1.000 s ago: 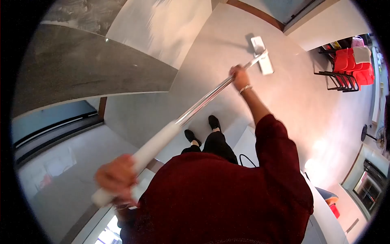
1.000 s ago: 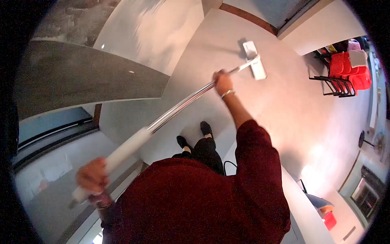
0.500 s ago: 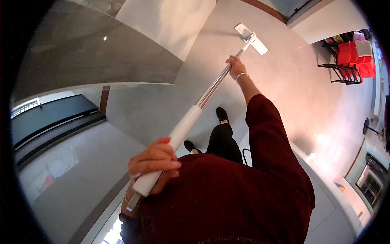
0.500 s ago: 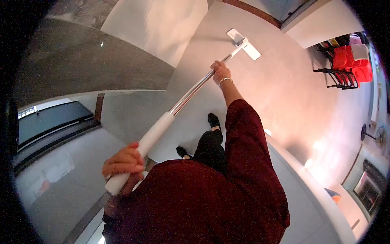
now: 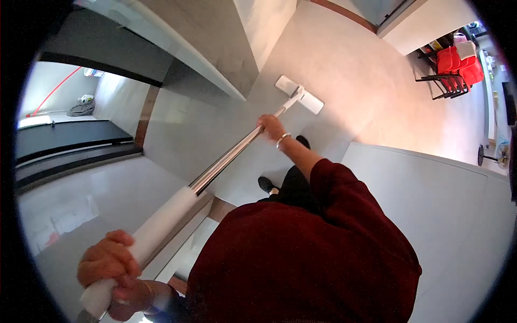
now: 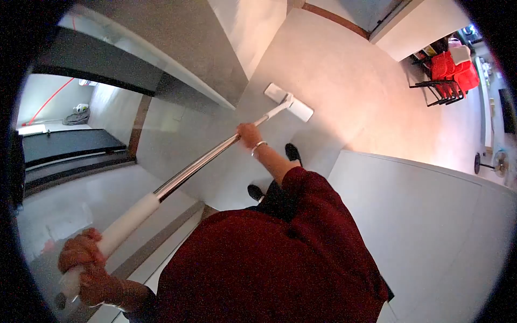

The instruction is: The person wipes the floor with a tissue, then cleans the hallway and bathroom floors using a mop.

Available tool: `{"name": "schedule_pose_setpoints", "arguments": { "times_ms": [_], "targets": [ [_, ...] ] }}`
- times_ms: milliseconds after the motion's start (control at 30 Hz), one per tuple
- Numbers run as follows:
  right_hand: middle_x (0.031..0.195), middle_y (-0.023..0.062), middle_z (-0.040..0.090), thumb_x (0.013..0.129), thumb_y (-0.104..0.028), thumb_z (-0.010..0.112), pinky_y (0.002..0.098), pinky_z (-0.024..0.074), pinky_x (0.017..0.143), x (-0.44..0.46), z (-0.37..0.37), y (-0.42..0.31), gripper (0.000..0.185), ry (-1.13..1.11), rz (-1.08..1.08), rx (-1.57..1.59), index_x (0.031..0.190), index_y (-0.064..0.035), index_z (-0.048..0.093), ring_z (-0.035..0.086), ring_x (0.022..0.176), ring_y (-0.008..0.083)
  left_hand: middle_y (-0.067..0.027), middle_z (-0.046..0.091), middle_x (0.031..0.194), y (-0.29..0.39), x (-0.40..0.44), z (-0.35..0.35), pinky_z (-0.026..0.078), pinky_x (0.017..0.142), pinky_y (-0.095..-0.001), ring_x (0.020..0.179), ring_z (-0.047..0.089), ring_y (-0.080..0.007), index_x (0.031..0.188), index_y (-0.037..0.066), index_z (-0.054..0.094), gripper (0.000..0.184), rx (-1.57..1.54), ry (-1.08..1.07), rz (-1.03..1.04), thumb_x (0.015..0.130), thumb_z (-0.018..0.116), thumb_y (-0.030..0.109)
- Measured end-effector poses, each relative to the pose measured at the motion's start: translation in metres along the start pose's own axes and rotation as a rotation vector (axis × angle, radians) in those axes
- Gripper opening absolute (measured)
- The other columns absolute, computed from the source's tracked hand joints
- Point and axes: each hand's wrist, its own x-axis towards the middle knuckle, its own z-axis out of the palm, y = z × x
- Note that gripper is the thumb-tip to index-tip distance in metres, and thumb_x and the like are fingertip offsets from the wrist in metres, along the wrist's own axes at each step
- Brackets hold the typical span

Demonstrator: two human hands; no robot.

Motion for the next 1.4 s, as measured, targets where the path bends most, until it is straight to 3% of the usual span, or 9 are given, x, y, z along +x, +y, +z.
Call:
{"name": "schedule_pose_setpoints", "arguments": {
  "times_ms": [100, 233, 433, 700, 933, 1000, 1200, 1333, 1400],
  "targets": [
    [0.068, 0.0093, 0.056, 0.059, -0.006, 0.059, 0.0377, 0.0411, 0.065, -0.023, -0.022, -0.06, 0.008, -0.036, -0.037, 0.209, 0.065, -0.009, 0.055, 0.053, 0.07, 0.0291, -0.0063, 0.045, 0.056, 0.03, -0.016, -0.033, 0.043, 0.064, -0.0424, 0.053, 0.047, -0.0185, 0.073, 0.007, 0.052, 0.024, -0.033, 0.082, 0.047, 0.073, 0.059, 0.03],
    [0.07, 0.0057, 0.055, 0.056, 0.002, 0.058, 0.0368, 0.0409, 0.065, -0.037, -0.015, -0.114, 0.022, -0.071, -0.018, 0.332, 0.073, -0.0122, 0.056, 0.051, 0.072, 0.0274, -0.0042, 0.052, 0.059, 0.03, -0.089, -0.146, 0.044, 0.055, -0.0386, 0.052, 0.048, -0.0164, 0.099, 0.008, 0.048, 0.03, 0.707, 0.266, 0.113, 0.076, 0.057, 0.026],
    [0.069, 0.004, 0.056, 0.057, 0.003, 0.058, 0.0366, 0.0402, 0.065, -0.025, -0.049, -0.135, 0.023, -0.138, -0.074, 0.374, 0.074, -0.0123, 0.057, 0.051, 0.07, 0.0272, -0.0048, 0.055, 0.065, 0.053, -0.096, -0.109, 0.039, 0.069, -0.0408, 0.061, 0.052, -0.0174, 0.091, 0.008, 0.054, 0.028, -0.208, 0.341, 0.196, 0.069, 0.065, 0.023],
    [0.065, 0.0071, 0.057, 0.053, -0.002, 0.058, 0.0339, 0.0425, 0.062, 0.066, -0.082, 0.039, 0.01, -0.005, -0.101, 0.091, 0.062, -0.008, 0.057, 0.055, 0.068, 0.0257, -0.0057, 0.059, 0.073, -0.031, -0.045, 0.041, 0.034, 0.088, -0.0437, 0.074, 0.056, -0.0188, 0.081, 0.009, 0.061, 0.026, -0.499, 0.082, -0.019, 0.06, 0.075, 0.018],
    [0.108, 0.0027, 0.051, 0.074, -0.021, 0.056, 0.0358, 0.0354, 0.091, 0.105, -0.08, 0.16, 0.024, -0.572, 0.11, -0.505, 0.096, -0.0121, 0.056, 0.042, 0.111, 0.0219, -0.0058, 0.06, 0.071, -0.068, -0.005, 0.155, 0.038, 0.089, -0.0438, 0.073, 0.058, -0.0204, 0.078, 0.005, 0.065, 0.02, -0.348, -0.082, -0.133, 0.062, 0.075, 0.013],
    [0.114, 0.0003, 0.047, 0.075, -0.023, 0.055, 0.0488, 0.0403, 0.086, 0.117, -0.062, 0.145, 0.024, -0.823, -0.088, -0.649, 0.099, -0.0172, 0.055, 0.042, 0.111, 0.0245, -0.0066, 0.06, 0.07, -0.054, -0.003, 0.134, 0.04, 0.086, -0.0438, 0.073, 0.057, -0.02, 0.075, 0.005, 0.064, 0.019, -0.293, 0.057, -0.187, 0.064, 0.073, 0.017],
    [0.075, 0.0082, 0.053, 0.064, -0.021, 0.06, 0.0419, 0.0455, 0.061, 0.059, -0.004, 0.024, 0.011, -0.372, -0.067, -0.268, 0.073, -0.0148, 0.058, 0.052, 0.082, 0.0257, -0.0066, 0.047, 0.074, 0.015, -0.034, 0.037, 0.044, 0.07, -0.0483, 0.073, 0.049, -0.0239, 0.075, 0.007, 0.047, 0.034, 0.151, 0.345, -0.259, 0.08, 0.053, 0.04],
    [0.069, 0.007, 0.054, 0.06, -0.019, 0.061, 0.0401, 0.0448, 0.061, 0.019, -0.009, -0.067, 0.011, -0.426, -0.158, -0.138, 0.065, -0.012, 0.055, 0.054, 0.074, 0.025, -0.0059, 0.041, 0.099, 0.081, -0.111, -0.071, 0.027, 0.092, -0.0449, 0.096, 0.039, -0.024, 0.098, 0.014, 0.041, 0.02, 0.031, 0.38, -0.407, 0.083, 0.047, 0.024],
    [0.066, 0.0067, 0.053, 0.06, -0.017, 0.061, 0.0399, 0.0429, 0.062, 0.002, -0.023, -0.093, 0.01, -0.442, -0.256, -0.001, 0.064, -0.0123, 0.054, 0.054, 0.074, 0.0246, -0.0191, 0.042, 0.113, 0.101, -0.094, -0.051, 0.031, 0.095, -0.0431, 0.107, 0.042, -0.0269, 0.106, -0.001, 0.045, 0.028, -0.225, 0.481, -0.225, 0.083, 0.043, 0.016]
  ]
}}
